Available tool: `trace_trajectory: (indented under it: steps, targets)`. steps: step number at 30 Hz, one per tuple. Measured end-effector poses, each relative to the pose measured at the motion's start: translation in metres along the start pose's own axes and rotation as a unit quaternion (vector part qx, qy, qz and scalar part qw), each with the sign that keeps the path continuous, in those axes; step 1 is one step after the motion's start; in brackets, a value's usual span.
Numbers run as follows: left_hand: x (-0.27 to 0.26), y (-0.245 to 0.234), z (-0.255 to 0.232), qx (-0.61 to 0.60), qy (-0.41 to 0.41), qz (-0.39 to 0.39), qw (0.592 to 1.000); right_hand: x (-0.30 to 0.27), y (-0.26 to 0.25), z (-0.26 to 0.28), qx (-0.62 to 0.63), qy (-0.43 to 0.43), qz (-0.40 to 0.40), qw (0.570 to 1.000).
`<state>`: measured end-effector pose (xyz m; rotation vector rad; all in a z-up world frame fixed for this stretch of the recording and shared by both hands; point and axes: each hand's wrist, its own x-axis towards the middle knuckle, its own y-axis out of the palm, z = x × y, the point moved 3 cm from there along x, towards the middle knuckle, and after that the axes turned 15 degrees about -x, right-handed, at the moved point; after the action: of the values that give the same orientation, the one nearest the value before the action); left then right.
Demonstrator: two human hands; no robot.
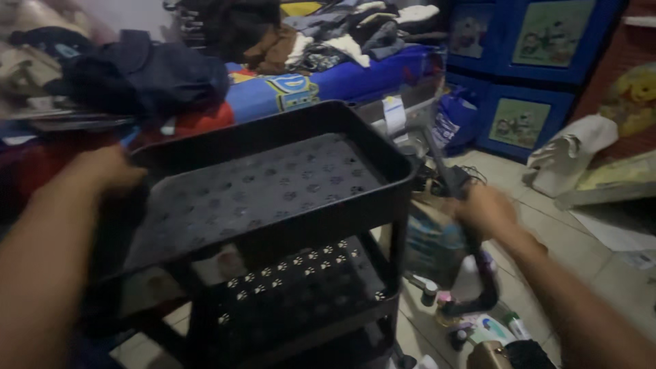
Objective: The person assembles a black plastic multi-tier rack by inserting vertical poles into the trays and securing them with connectors. The person repeatedly adjusts the tray positions and aligns the poles to complete the assembly.
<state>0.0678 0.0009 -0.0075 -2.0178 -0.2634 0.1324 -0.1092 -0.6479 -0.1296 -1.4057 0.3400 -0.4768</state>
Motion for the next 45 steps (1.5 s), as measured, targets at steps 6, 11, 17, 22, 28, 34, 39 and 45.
trace_trajectory:
  steps: [6, 11, 17, 22, 28, 34, 39, 45]
  targets:
    - [-0.039, -0.025, -0.022, -0.047, -0.048, 0.0, 0.998, -0.003, 0.228, -0.029, -0.119, -0.064, 0.073, 0.988]
    - [-0.088, -0.035, -0.033, -0.187, -0.11, 0.036, 0.975, 0.004, 0.347, -0.064, -0.086, -0.078, 0.117, 0.986]
    - [-0.16, -0.035, -0.012, -0.487, -0.128, 0.051, 0.862, -0.011, 0.371, -0.079, -0.135, -0.121, 0.146, 0.973]
    - [-0.224, -0.003, 0.027, -0.686, 0.052, -0.011, 0.725, -0.019, 0.226, -0.022, 0.047, 0.002, 0.168, 0.985]
    - [-0.234, 0.083, 0.077, -0.704, 0.237, -0.119, 0.658, -0.165, -0.069, 0.073, 0.389, -0.243, -0.296, 0.838]
    - [-0.227, 0.126, 0.098, -0.685, 0.255, -0.163, 0.662, -0.317, -0.16, 0.262, 0.077, -0.595, -0.407, 0.688]
    - [-0.231, 0.127, 0.11, -0.54, 0.371, -0.264, 0.708, -0.373, -0.146, 0.361, -0.028, -0.577, -0.251, 0.777]
    - [-0.235, 0.127, 0.119, -0.665, 0.281, -0.147, 0.677, -0.393, -0.135, 0.404, -0.145, -0.506, -0.123, 0.842]
